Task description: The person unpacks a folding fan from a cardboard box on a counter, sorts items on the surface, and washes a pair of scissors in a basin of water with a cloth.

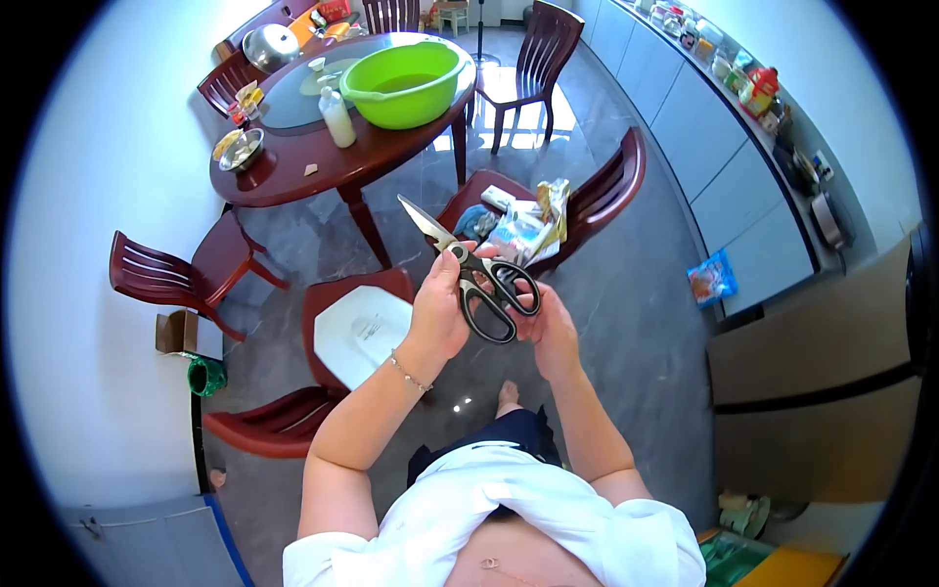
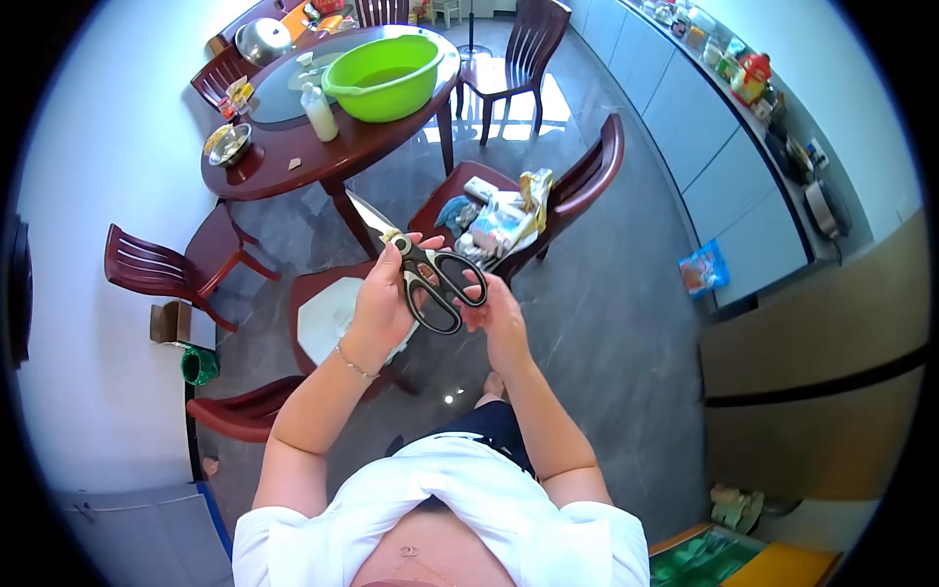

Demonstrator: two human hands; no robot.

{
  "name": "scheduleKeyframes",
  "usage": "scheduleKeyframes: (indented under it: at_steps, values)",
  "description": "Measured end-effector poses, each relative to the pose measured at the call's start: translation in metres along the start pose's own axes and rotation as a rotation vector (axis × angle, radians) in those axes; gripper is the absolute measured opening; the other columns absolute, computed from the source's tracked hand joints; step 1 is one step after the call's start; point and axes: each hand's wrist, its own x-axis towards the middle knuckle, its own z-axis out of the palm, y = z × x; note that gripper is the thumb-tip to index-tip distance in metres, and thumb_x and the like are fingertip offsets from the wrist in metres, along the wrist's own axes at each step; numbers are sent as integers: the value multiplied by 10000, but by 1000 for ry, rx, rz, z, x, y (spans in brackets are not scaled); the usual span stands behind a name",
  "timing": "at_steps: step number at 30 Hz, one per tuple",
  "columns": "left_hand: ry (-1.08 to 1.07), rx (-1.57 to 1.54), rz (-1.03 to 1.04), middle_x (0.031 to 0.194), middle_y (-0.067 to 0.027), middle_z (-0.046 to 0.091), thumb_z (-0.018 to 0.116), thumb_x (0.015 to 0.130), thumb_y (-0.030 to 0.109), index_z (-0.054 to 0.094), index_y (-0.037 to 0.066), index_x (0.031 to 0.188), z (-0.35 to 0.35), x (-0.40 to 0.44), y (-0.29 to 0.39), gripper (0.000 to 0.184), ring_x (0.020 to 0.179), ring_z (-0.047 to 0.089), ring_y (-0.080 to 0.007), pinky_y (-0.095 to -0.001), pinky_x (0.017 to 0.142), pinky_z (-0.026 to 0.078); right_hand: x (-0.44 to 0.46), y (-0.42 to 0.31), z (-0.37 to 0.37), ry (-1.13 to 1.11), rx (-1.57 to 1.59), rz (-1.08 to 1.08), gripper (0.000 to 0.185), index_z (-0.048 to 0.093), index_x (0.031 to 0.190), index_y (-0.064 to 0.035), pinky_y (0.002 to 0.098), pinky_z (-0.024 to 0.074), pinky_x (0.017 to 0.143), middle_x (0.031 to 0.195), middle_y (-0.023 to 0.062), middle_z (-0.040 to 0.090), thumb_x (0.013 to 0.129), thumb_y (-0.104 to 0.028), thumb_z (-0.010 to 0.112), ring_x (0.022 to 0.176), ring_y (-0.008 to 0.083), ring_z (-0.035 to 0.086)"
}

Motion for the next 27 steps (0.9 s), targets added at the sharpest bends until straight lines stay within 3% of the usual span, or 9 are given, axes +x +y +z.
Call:
scheduleKeyframes:
  at_steps: [7,10,12,15,18,19,22,25,27]
  values:
    - [75,-20,145,1175,-120,522,309,957,297,403,34,1210,18,108,-5,376,950,521,-159,-305,851,412,115,-25,-24,-183,239,157,399,424,1196,-35,293,515,600,1062,140,579,955,-320,284,895,221,605]
    - [132,78,201,1176,-113,524,346,950,282,400,42,1237,3,142,8,379,960,515,-138,-281,828,408,159,-23,-7,-92,273,203,392,417,1202,-51,278,514,583,930,95,611,953,-329,296,747,198,624]
    - [114,147,208,1160,-58,528,410,931,299,397,69,1281,-19,170,12,419,967,503,-112,-258,843,390,196,-26,18,265,324,218,345,463,1146,-61,231,438,485,825,63,588,952,-310,324,575,139,547]
    - [107,330,176,1171,-4,499,476,905,309,366,103,1325,-36,198,23,481,985,482,-87,-261,890,366,257,-9,12,295,191,152,277,529,1022,-42,214,353,409,828,60,578,941,-264,385,524,92,467]
    - [-151,386,191,1236,-13,450,500,891,153,254,56,1369,-55,225,42,546,1070,474,-130,-274,917,361,317,-23,25,251,139,196,271,560,924,-40,188,285,348,671,17,550,930,-270,418,448,58,424]
    - [-307,304,123,1241,-63,444,502,864,75,208,5,1369,-65,235,54,588,1111,469,-180,-301,944,356,341,-21,17,129,68,159,276,566,920,-38,180,270,344,658,-1,536,922,-283,438,443,45,421]
    - [-369,-163,-187,1156,-218,508,456,861,50,280,-56,1316,-107,268,75,500,1023,555,-285,-389,888,438,389,-32,18,-54,-182,100,285,582,904,-42,167,241,336,635,-28,512,906,-307,474,434,26,412]
    - [-431,-298,-429,1112,-227,540,438,880,91,366,-57,1258,-127,292,91,413,962,589,-298,-376,845,474,434,-24,22,-249,-386,88,269,600,919,-30,173,337,463,672,-43,525,907,-274,487,543,24,451]
    - [-396,-27,-467,1050,-199,573,467,887,155,422,-32,1173,-130,308,102,345,843,614,-229,-308,770,490,459,-22,30,-325,-528,111,274,604,913,4,205,358,527,680,-45,512,904,-247,494,599,31,428]
